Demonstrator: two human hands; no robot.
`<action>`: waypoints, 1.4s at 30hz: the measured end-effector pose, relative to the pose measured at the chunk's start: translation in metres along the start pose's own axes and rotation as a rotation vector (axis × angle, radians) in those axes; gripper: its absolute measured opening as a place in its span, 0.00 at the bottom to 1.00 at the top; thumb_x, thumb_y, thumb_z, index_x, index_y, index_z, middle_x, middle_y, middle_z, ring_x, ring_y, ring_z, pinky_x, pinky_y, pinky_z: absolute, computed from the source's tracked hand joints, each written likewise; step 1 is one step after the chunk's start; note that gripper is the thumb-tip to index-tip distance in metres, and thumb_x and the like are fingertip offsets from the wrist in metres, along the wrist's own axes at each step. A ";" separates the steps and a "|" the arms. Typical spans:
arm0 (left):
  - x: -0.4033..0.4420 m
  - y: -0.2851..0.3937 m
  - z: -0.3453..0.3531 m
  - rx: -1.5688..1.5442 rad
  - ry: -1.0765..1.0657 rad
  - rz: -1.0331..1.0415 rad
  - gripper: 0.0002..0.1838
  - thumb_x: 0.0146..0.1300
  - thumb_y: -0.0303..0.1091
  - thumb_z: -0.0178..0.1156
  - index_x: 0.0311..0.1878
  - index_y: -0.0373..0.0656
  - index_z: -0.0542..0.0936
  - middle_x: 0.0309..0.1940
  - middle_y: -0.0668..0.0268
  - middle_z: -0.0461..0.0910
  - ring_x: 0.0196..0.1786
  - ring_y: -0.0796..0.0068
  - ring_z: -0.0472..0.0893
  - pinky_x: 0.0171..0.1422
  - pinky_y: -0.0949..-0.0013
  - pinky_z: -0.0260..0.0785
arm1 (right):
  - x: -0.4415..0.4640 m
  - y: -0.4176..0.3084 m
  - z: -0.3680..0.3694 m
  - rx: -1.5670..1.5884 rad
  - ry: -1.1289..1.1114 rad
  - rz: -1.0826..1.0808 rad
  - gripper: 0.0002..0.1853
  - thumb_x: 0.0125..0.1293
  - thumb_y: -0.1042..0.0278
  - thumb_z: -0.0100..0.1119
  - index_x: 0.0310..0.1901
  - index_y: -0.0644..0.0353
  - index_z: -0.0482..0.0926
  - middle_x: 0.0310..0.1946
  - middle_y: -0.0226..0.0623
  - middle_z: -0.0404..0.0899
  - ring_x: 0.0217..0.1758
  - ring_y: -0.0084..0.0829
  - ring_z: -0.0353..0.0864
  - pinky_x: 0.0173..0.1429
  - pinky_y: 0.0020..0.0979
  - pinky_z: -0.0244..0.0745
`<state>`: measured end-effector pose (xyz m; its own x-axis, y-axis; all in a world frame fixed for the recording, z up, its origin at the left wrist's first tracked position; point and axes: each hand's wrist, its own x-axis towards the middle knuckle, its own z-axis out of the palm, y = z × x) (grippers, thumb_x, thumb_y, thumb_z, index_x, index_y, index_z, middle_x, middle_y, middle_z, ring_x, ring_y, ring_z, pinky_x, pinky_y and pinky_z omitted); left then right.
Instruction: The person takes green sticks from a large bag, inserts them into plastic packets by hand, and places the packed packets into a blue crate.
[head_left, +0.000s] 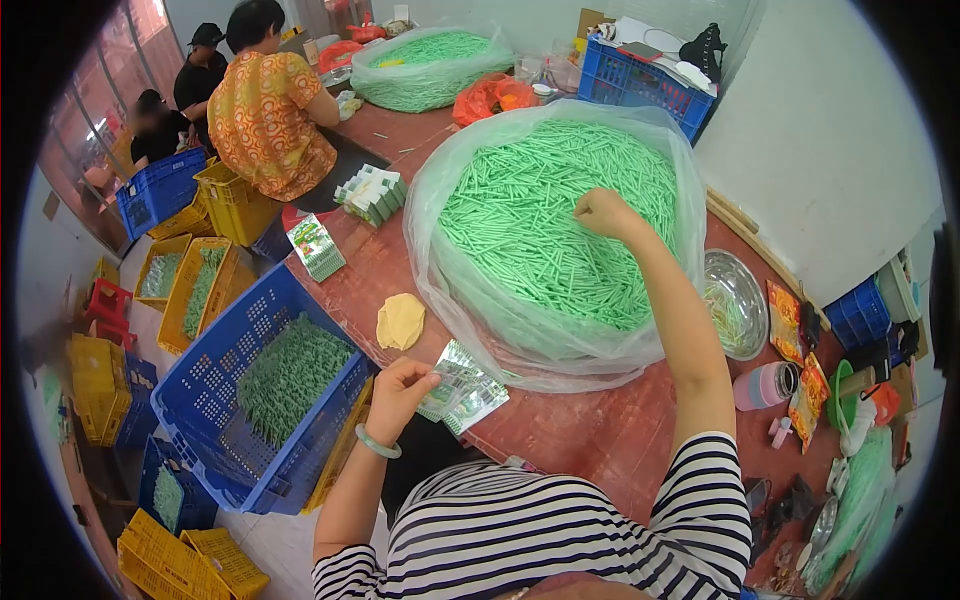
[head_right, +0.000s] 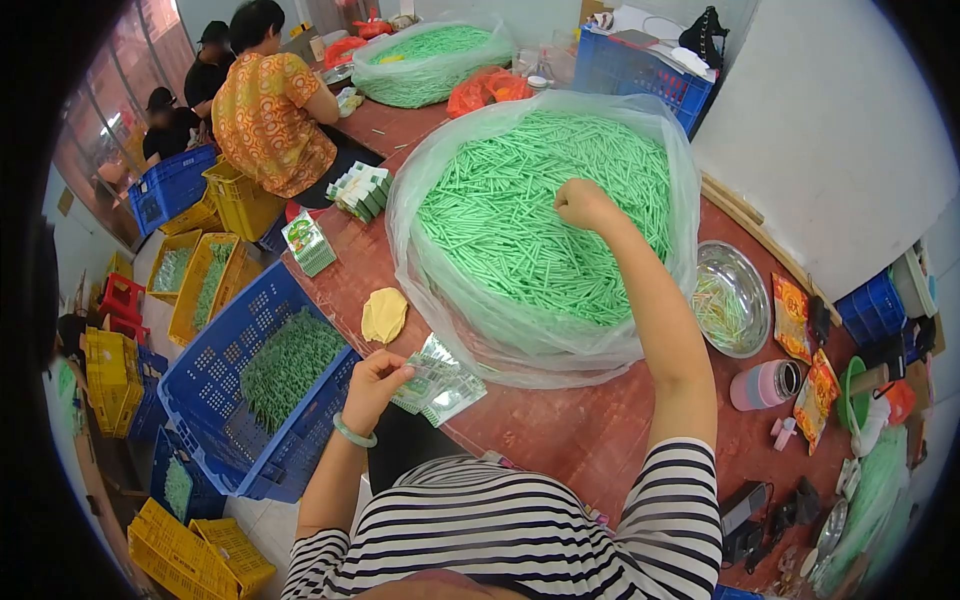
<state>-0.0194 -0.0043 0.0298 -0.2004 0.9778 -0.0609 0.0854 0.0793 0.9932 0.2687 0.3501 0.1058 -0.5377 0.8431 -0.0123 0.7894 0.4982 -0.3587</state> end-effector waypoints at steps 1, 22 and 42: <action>0.000 -0.001 -0.001 0.002 -0.001 -0.007 0.04 0.60 0.26 0.67 0.36 0.35 0.84 0.31 0.72 0.75 0.34 0.84 0.76 0.39 0.77 0.67 | -0.001 -0.002 -0.002 -0.011 -0.036 0.007 0.12 0.49 0.65 0.71 0.35 0.62 0.87 0.31 0.44 0.86 0.35 0.39 0.84 0.42 0.35 0.78; 0.008 0.012 0.000 -0.571 -0.196 -0.128 0.03 0.65 0.26 0.63 0.39 0.38 0.82 0.35 0.68 0.83 0.40 0.81 0.80 0.50 0.75 0.70 | 0.001 -0.021 0.020 -0.255 0.071 -0.089 0.13 0.47 0.77 0.65 0.37 0.64 0.77 0.35 0.48 0.81 0.42 0.48 0.80 0.46 0.42 0.76; 0.017 0.015 0.018 -0.699 -0.248 -0.204 0.06 0.70 0.29 0.58 0.46 0.38 0.81 0.39 0.69 0.83 0.41 0.81 0.81 0.48 0.75 0.73 | -0.008 -0.025 0.003 -0.070 0.028 -0.080 0.12 0.47 0.77 0.61 0.37 0.67 0.79 0.34 0.52 0.81 0.39 0.48 0.80 0.43 0.42 0.73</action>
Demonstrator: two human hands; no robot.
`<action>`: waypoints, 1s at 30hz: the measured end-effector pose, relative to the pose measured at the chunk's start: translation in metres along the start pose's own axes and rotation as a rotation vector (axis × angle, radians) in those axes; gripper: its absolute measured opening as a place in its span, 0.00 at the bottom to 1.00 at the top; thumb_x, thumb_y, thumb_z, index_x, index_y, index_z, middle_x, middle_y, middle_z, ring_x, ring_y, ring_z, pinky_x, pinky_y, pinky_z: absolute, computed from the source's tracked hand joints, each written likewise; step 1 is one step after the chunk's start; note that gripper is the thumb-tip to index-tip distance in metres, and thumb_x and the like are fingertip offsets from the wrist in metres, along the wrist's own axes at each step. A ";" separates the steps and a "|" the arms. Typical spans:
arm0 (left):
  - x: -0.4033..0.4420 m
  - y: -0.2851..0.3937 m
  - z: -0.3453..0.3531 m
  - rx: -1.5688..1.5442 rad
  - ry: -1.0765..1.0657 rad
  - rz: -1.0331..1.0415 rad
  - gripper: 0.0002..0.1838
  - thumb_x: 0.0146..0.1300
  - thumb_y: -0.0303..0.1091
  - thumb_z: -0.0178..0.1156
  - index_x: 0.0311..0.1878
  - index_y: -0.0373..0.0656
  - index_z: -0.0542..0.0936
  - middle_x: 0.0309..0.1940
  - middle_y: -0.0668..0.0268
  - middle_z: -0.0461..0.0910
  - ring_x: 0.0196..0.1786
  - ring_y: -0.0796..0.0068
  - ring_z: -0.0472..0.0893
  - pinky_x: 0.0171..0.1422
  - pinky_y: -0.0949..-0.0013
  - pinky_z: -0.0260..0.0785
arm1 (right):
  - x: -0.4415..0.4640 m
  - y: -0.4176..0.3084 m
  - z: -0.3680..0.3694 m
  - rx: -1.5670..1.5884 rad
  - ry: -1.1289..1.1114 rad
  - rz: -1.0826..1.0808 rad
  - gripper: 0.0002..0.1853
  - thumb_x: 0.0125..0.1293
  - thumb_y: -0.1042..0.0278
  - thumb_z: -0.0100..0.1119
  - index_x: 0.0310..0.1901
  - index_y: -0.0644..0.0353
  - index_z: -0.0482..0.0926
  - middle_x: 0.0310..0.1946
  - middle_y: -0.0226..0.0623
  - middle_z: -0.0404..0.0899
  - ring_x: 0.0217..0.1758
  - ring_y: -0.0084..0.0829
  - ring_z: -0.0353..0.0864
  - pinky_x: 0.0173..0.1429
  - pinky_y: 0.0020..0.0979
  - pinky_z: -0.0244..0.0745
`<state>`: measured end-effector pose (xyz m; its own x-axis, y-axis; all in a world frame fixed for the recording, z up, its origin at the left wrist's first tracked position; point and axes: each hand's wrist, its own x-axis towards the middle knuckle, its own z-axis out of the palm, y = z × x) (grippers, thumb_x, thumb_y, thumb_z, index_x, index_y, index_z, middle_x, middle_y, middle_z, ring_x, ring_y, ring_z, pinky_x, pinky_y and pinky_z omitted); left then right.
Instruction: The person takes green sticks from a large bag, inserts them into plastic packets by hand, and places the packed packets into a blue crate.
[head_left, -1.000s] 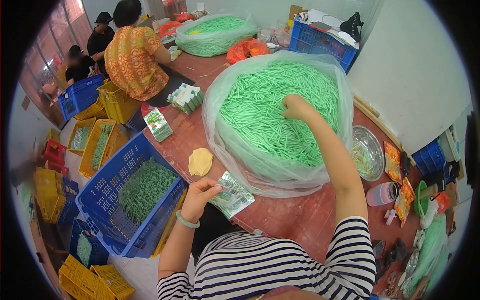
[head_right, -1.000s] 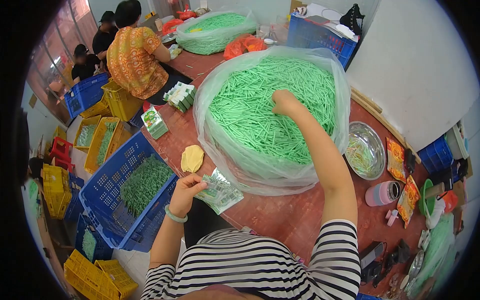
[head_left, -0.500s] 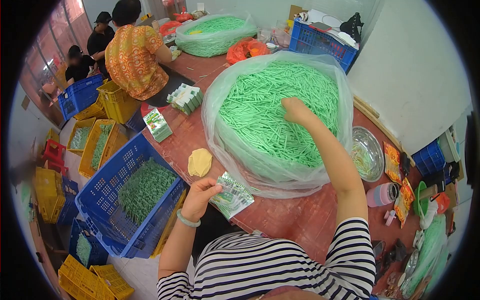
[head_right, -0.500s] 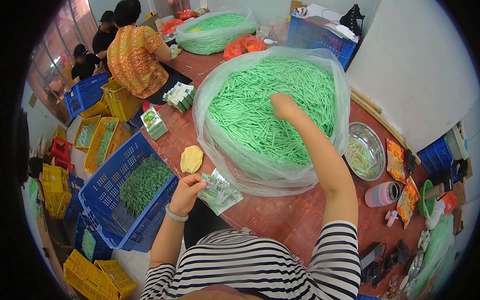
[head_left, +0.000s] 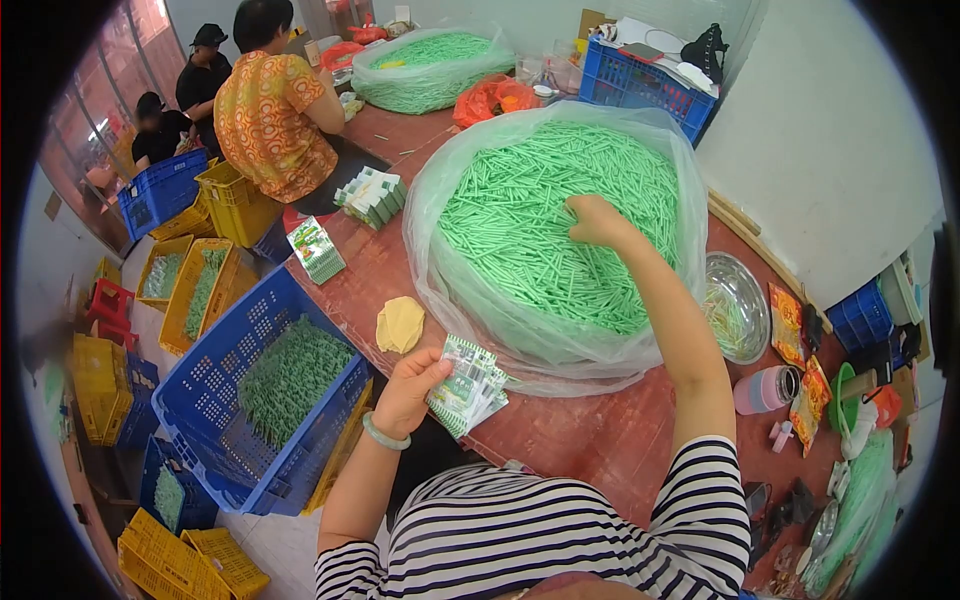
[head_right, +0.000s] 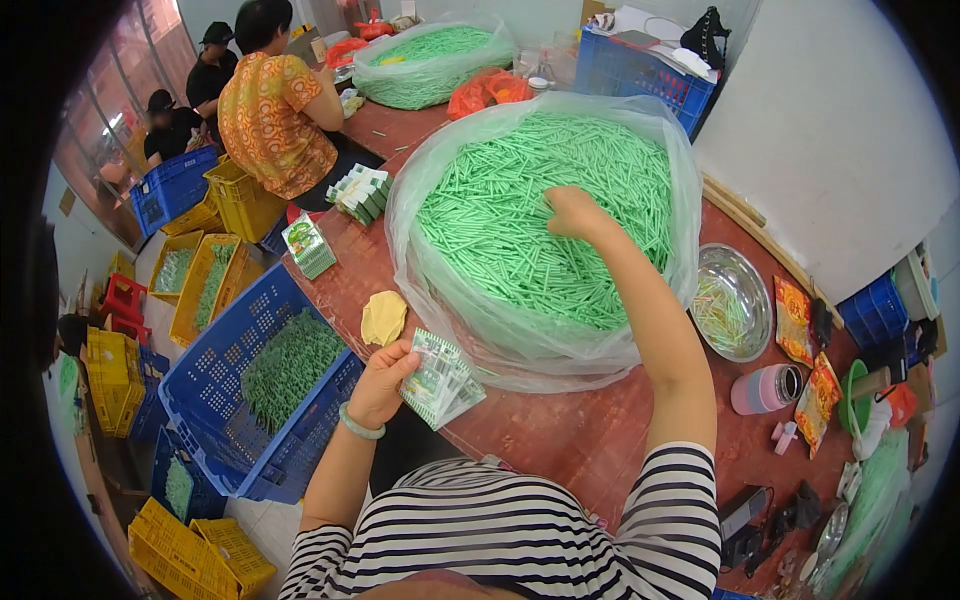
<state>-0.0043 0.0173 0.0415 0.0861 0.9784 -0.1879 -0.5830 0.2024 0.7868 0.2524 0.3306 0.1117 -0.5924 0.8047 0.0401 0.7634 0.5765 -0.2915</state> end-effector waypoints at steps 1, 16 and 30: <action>0.000 0.000 0.002 -0.017 0.012 -0.018 0.07 0.70 0.29 0.58 0.47 0.38 0.81 0.39 0.69 0.83 0.41 0.81 0.81 0.48 0.74 0.74 | 0.000 0.003 -0.002 0.006 -0.008 0.001 0.11 0.47 0.77 0.61 0.35 0.68 0.79 0.32 0.52 0.81 0.38 0.47 0.80 0.43 0.42 0.73; 0.003 -0.023 0.002 0.779 0.257 0.235 0.07 0.66 0.28 0.61 0.42 0.37 0.84 0.32 0.66 0.85 0.33 0.80 0.80 0.41 0.74 0.72 | -0.010 0.012 -0.002 -0.085 -0.007 0.081 0.22 0.46 0.72 0.74 0.45 0.66 0.78 0.43 0.50 0.81 0.49 0.47 0.80 0.52 0.41 0.75; 0.007 -0.050 0.001 1.609 0.314 0.898 0.14 0.53 0.26 0.68 0.46 0.44 0.86 0.45 0.59 0.81 0.44 0.61 0.77 0.47 0.63 0.69 | -0.015 -0.004 0.000 -0.195 0.009 0.041 0.17 0.50 0.77 0.67 0.42 0.65 0.74 0.39 0.52 0.80 0.47 0.53 0.79 0.51 0.46 0.74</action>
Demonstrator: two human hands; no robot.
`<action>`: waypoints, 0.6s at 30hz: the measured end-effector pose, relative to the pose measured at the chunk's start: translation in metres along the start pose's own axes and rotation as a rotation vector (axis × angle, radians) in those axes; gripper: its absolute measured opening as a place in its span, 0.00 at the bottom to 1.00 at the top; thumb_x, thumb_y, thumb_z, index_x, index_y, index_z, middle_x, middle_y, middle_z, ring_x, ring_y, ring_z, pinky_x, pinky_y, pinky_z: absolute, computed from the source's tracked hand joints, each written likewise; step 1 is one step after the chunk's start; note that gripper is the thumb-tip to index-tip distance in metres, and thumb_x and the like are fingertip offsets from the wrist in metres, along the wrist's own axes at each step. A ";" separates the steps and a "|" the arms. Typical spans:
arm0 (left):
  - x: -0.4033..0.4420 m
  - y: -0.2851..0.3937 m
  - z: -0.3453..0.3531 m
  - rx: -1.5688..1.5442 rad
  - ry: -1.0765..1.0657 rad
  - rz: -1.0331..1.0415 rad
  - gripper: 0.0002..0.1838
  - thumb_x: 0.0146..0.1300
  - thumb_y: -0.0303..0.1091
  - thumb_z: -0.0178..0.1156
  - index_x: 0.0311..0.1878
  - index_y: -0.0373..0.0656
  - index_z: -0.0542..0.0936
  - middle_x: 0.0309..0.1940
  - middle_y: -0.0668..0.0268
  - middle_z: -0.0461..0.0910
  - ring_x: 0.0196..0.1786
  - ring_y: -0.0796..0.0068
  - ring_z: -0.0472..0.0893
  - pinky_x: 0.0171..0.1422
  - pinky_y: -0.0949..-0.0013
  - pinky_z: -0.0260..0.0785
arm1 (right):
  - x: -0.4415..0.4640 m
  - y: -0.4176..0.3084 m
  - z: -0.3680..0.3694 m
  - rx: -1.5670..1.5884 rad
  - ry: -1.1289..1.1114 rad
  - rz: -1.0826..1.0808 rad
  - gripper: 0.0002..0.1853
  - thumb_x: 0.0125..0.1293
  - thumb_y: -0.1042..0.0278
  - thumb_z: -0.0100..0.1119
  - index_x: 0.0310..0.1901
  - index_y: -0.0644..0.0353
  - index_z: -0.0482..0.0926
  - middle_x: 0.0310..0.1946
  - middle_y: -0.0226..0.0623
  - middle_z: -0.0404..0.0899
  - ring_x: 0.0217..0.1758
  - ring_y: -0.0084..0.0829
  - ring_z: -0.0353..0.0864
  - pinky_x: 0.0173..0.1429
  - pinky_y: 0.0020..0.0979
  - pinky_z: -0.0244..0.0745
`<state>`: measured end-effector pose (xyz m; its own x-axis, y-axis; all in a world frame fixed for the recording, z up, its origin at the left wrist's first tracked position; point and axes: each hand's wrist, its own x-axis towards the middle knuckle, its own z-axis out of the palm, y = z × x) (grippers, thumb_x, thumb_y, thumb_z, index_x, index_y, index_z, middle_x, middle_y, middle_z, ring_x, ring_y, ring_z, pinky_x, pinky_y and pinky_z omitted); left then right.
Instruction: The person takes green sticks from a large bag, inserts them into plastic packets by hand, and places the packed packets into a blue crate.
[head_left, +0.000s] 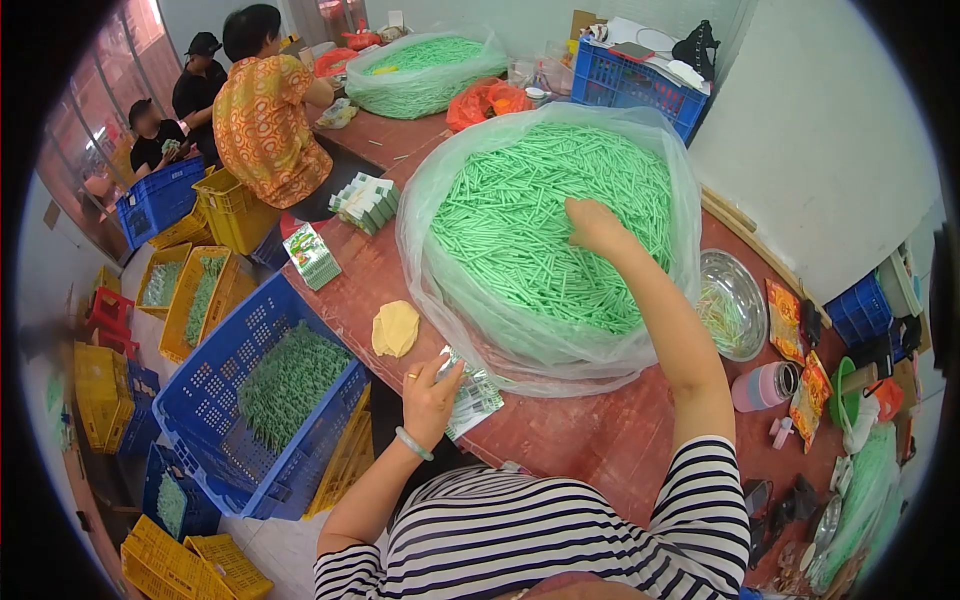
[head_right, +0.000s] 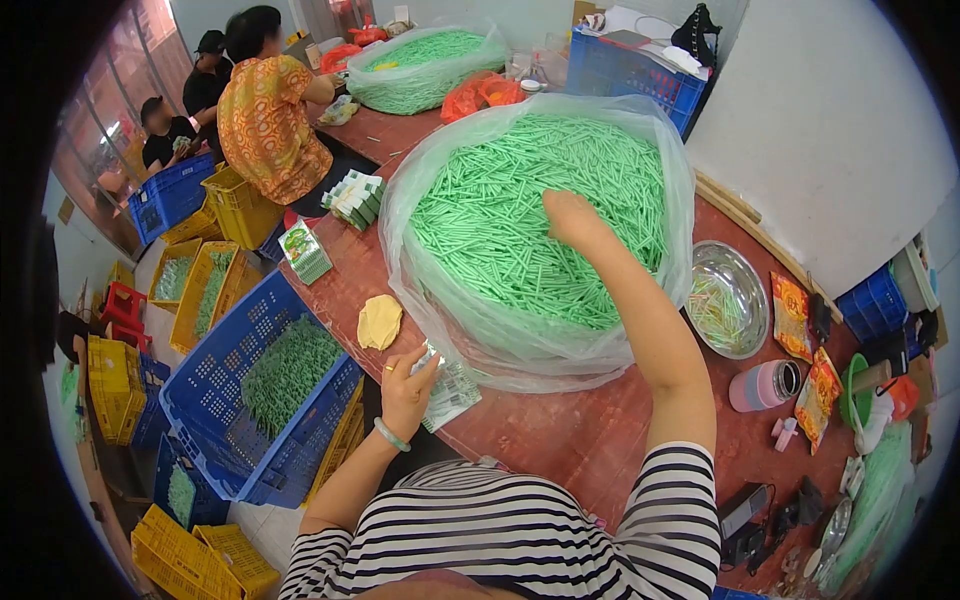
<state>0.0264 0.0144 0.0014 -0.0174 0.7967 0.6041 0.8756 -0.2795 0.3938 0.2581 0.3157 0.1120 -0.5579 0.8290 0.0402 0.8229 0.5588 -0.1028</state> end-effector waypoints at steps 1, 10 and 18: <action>-0.002 0.000 -0.002 -0.020 -0.039 -0.045 0.14 0.54 0.26 0.68 0.46 0.44 0.86 0.43 0.60 0.81 0.42 0.62 0.77 0.45 0.64 0.68 | -0.001 0.001 0.000 -0.015 0.004 -0.015 0.16 0.50 0.77 0.66 0.41 0.65 0.74 0.39 0.52 0.80 0.47 0.53 0.79 0.51 0.46 0.74; -0.001 0.001 -0.009 -0.272 -0.035 -0.143 0.11 0.57 0.21 0.65 0.44 0.38 0.85 0.32 0.60 0.81 0.35 0.65 0.78 0.40 0.68 0.69 | 0.004 0.014 -0.002 0.118 -0.039 -0.027 0.16 0.48 0.76 0.63 0.41 0.65 0.76 0.39 0.51 0.81 0.45 0.51 0.81 0.47 0.45 0.75; 0.002 -0.002 -0.029 -0.504 0.019 -0.363 0.09 0.61 0.22 0.63 0.44 0.34 0.85 0.31 0.61 0.84 0.32 0.72 0.81 0.40 0.70 0.72 | -0.021 0.048 -0.008 0.834 0.127 0.145 0.13 0.56 0.73 0.60 0.44 0.64 0.81 0.26 0.31 0.76 0.28 0.23 0.71 0.34 0.29 0.67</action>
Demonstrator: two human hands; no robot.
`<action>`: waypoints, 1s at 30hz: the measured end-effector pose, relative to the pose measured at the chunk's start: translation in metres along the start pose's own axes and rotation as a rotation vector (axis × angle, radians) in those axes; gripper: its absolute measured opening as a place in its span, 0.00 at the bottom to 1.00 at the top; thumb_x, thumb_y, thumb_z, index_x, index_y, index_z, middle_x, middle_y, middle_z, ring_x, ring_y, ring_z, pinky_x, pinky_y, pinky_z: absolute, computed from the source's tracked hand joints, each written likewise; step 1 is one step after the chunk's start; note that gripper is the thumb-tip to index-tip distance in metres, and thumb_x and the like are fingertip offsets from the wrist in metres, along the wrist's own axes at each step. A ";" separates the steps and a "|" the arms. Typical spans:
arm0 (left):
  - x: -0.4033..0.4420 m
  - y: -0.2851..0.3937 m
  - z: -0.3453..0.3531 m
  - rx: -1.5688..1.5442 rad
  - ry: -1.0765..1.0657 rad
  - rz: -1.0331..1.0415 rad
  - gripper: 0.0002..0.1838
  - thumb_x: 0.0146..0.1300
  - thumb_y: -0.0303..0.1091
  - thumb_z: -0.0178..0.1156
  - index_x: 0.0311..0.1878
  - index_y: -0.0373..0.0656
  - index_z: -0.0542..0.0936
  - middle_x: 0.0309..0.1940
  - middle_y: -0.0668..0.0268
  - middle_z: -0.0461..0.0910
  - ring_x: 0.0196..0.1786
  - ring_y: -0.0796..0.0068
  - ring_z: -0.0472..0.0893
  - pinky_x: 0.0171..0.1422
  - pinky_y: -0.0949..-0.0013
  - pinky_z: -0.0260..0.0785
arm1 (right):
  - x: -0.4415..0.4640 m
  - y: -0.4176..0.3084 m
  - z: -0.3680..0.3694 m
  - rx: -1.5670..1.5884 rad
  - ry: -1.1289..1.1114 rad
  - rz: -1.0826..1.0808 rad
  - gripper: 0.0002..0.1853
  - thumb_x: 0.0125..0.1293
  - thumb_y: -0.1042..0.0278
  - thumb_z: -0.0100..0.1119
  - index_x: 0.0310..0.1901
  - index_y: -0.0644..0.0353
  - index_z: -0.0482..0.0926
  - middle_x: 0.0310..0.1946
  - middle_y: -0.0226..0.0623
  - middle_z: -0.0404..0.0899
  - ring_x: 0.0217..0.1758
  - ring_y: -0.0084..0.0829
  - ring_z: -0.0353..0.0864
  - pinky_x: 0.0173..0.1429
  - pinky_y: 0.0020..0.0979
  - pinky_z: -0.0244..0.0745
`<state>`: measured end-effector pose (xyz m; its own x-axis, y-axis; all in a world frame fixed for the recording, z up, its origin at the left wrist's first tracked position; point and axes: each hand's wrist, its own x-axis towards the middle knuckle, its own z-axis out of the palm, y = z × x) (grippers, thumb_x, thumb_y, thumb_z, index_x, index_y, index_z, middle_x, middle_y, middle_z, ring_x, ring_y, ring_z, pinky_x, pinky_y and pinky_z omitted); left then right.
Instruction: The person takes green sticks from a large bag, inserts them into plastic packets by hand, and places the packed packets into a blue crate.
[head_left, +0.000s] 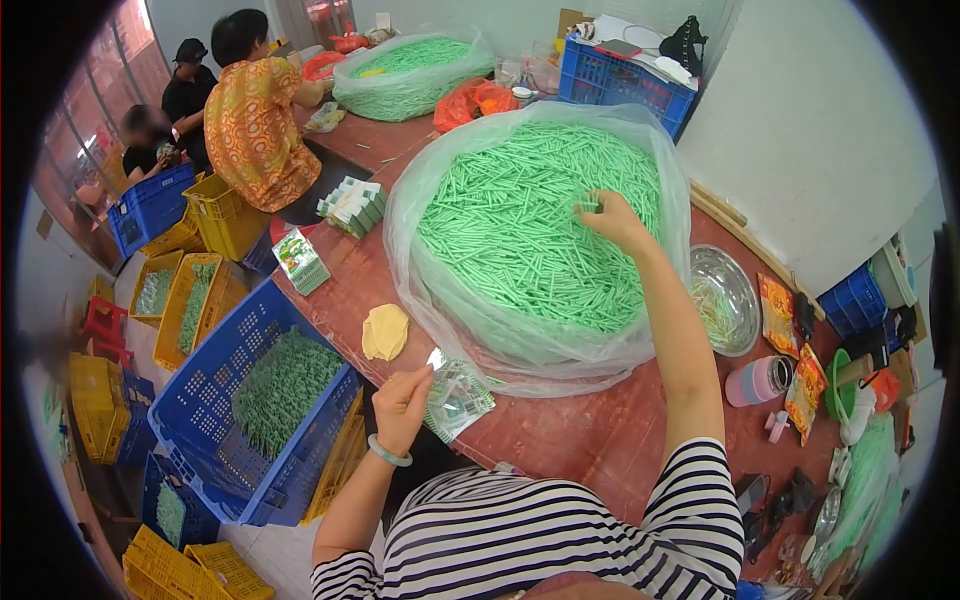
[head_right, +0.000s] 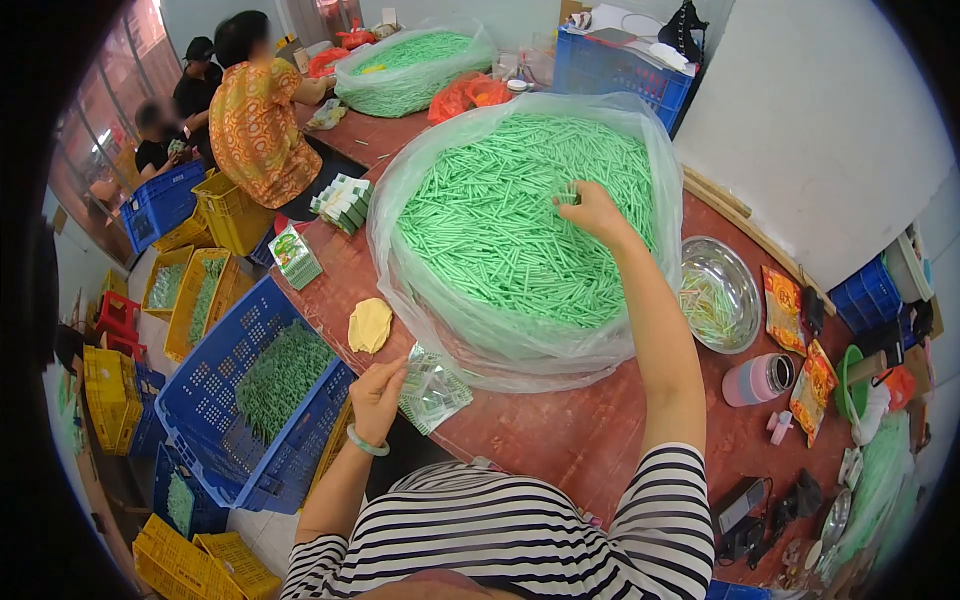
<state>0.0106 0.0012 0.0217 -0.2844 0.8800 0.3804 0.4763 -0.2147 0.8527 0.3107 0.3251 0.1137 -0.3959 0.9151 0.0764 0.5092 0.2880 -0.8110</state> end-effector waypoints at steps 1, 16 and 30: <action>-0.001 -0.004 0.000 -0.088 0.007 -0.074 0.08 0.62 0.23 0.62 0.44 0.34 0.85 0.31 0.63 0.84 0.32 0.75 0.80 0.40 0.71 0.72 | -0.005 0.001 -0.001 0.102 0.014 0.010 0.12 0.58 0.72 0.60 0.43 0.64 0.82 0.26 0.29 0.75 0.27 0.20 0.70 0.32 0.27 0.66; 0.071 0.063 0.035 -1.145 -0.331 -0.689 0.10 0.72 0.29 0.54 0.52 0.37 0.78 0.46 0.66 0.83 0.46 0.79 0.82 0.51 0.72 0.76 | -0.020 0.001 0.005 0.166 0.089 0.026 0.07 0.59 0.69 0.67 0.36 0.61 0.81 0.21 0.30 0.76 0.22 0.20 0.72 0.27 0.25 0.67; 0.155 0.066 0.098 -0.698 -0.411 -0.307 0.07 0.67 0.31 0.62 0.40 0.36 0.83 0.32 0.73 0.82 0.33 0.88 0.74 0.38 0.80 0.66 | -0.040 -0.037 -0.015 0.535 0.221 0.011 0.09 0.59 0.69 0.70 0.38 0.63 0.82 0.24 0.30 0.78 0.24 0.19 0.74 0.26 0.22 0.69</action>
<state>0.0796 0.1649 0.1013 0.0703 0.9962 0.0523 -0.2300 -0.0348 0.9726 0.3198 0.2818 0.1495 -0.1941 0.9711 0.1388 0.0329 0.1479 -0.9885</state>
